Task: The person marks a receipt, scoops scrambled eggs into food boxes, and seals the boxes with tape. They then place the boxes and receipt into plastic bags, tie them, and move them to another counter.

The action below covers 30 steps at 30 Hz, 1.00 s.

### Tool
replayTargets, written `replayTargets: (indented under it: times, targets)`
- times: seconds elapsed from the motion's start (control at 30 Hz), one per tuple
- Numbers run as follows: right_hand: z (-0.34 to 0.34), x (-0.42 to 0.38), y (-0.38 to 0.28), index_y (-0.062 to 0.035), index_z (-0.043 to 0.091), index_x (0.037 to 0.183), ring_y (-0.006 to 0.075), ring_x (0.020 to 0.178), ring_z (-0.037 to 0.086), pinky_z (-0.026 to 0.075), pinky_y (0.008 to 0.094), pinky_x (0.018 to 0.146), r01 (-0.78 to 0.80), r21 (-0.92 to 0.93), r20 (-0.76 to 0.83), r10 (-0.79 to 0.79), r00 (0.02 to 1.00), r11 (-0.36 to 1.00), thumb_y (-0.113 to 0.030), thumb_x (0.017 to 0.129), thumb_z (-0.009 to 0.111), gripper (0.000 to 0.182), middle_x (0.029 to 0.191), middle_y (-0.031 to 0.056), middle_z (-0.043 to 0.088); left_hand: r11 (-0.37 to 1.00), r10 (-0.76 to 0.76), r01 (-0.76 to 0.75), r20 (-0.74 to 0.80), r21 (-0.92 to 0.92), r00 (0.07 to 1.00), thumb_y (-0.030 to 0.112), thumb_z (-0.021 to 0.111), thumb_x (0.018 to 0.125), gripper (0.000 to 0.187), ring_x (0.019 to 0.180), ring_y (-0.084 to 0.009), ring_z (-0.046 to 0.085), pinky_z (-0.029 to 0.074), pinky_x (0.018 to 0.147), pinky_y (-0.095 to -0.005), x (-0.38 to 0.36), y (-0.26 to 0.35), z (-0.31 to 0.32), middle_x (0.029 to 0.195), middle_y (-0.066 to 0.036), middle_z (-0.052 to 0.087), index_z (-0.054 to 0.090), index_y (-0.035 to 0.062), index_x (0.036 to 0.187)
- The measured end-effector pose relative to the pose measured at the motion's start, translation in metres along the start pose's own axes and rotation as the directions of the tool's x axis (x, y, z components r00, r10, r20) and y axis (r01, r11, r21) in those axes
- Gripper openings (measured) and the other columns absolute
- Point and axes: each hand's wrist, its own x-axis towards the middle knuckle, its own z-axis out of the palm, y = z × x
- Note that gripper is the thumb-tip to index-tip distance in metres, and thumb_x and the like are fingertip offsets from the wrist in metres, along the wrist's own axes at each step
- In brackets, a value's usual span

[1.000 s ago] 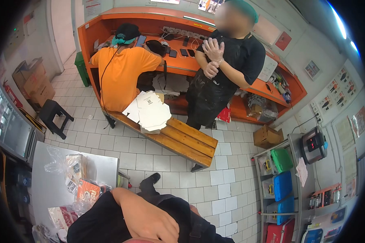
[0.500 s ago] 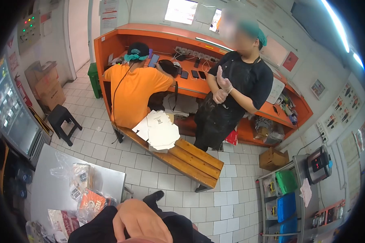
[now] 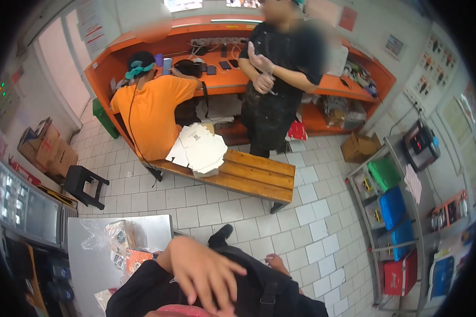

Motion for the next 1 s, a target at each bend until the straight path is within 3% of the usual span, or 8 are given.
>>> replayTargets:
  times: [0.13,0.17,0.23,0.3,0.37,0.43,0.6,1.0]
  targets:
    - [0.012,-0.005,0.011,-0.0049,0.061,0.103,0.0195,0.072,0.066,0.052,0.0296,0.066,0.027,0.136,-0.013,-0.025,1.000,0.990,-0.023,0.071,0.070,0.038,0.081,0.0108,0.068,0.340,-0.786,0.066,-0.245,-0.938,0.568,0.025,0.054,0.089,0.037,0.091,-0.0227,0.063,0.049,0.082,-0.0348,-0.097,-0.058,0.061,0.104,-0.019,0.062,0.058,-0.0074,0.107]
    - [0.013,-0.017,0.008,-0.0058,0.063,0.100,0.0201,0.075,0.066,0.051,0.0304,0.068,0.038,0.049,-0.028,-0.036,0.999,0.998,-0.024,0.070,0.070,0.036,0.083,0.0106,0.068,0.424,-0.732,-0.252,-0.493,-0.870,0.470,0.025,0.051,0.090,0.039,0.093,-0.0231,0.062,0.047,0.086,-0.0339,-0.113,-0.084,0.087,0.102,-0.019,0.063,0.056,-0.0069,0.111]
    - [0.020,-0.013,0.014,-0.0068,0.064,0.098,0.0206,0.078,0.066,0.051,0.0313,0.070,0.058,-0.026,-0.043,-0.060,0.997,0.998,-0.025,0.070,0.070,0.034,0.085,0.0104,0.068,0.513,-0.852,0.242,-0.523,-0.824,0.028,0.032,0.046,0.092,0.043,0.100,-0.0261,0.059,0.042,0.092,-0.0364,-0.164,-0.133,0.138,0.108,-0.017,0.062,0.054,-0.0044,0.114]
    - [0.042,0.012,0.070,-0.0094,0.068,0.091,0.0228,0.087,0.064,0.050,0.0329,0.077,0.019,-0.130,-0.054,-0.026,0.998,0.991,-0.030,0.071,0.069,0.028,0.089,0.0113,0.067,0.030,-0.896,0.918,-0.418,-0.395,-0.150,0.041,0.049,0.087,0.048,0.096,-0.0297,0.060,0.044,0.089,-0.0384,-0.234,-0.164,0.197,0.105,-0.017,0.062,0.056,-0.0002,0.111]
    - [0.095,0.102,0.196,-0.0115,0.069,0.091,0.0256,0.093,0.062,0.048,0.0343,0.081,0.165,-0.226,0.137,-0.136,0.981,0.960,-0.029,0.072,0.067,0.026,0.094,0.0112,0.067,-0.438,-0.890,0.864,-0.020,-0.249,-0.456,0.040,0.055,0.084,0.053,0.108,-0.0245,0.054,0.039,0.093,-0.0297,-0.281,-0.162,0.254,0.111,-0.015,0.060,0.053,0.0003,0.119]
    - [0.136,0.168,0.269,-0.0130,0.069,0.094,0.0250,0.087,0.063,0.049,0.0358,0.077,0.576,-0.329,0.274,-0.508,0.817,0.749,-0.027,0.075,0.061,0.025,0.093,0.0087,0.067,-0.491,-0.856,0.804,0.015,-0.337,-0.516,0.040,0.055,0.084,0.052,0.106,-0.0245,0.054,0.040,0.091,-0.0302,-0.307,-0.139,0.300,0.109,-0.015,0.060,0.053,0.0006,0.118]
    - [0.042,-0.003,0.038,-0.0135,0.068,0.091,0.0251,0.080,0.065,0.051,0.0343,0.074,0.047,-0.197,-0.003,-0.049,0.999,0.979,-0.033,0.065,0.068,0.032,0.085,0.0095,0.068,-0.466,-0.782,0.668,-0.082,-0.581,-0.617,0.040,0.056,0.083,0.051,0.100,-0.0245,0.056,0.042,0.086,-0.0312,-0.350,-0.115,0.331,0.105,-0.015,0.061,0.055,0.0015,0.116]
    - [0.033,0.013,0.003,-0.0139,0.064,0.099,0.0288,0.091,0.062,0.047,0.0370,0.080,0.233,-0.276,-0.043,-0.253,0.966,0.933,-0.036,0.070,0.066,0.036,0.092,0.0111,0.066,-0.392,-0.727,0.615,-0.179,-0.684,-0.663,0.040,0.056,0.080,0.047,0.086,-0.0243,0.060,0.046,0.076,-0.0337,-0.381,-0.125,0.305,0.095,-0.015,0.063,0.058,0.0036,0.111]
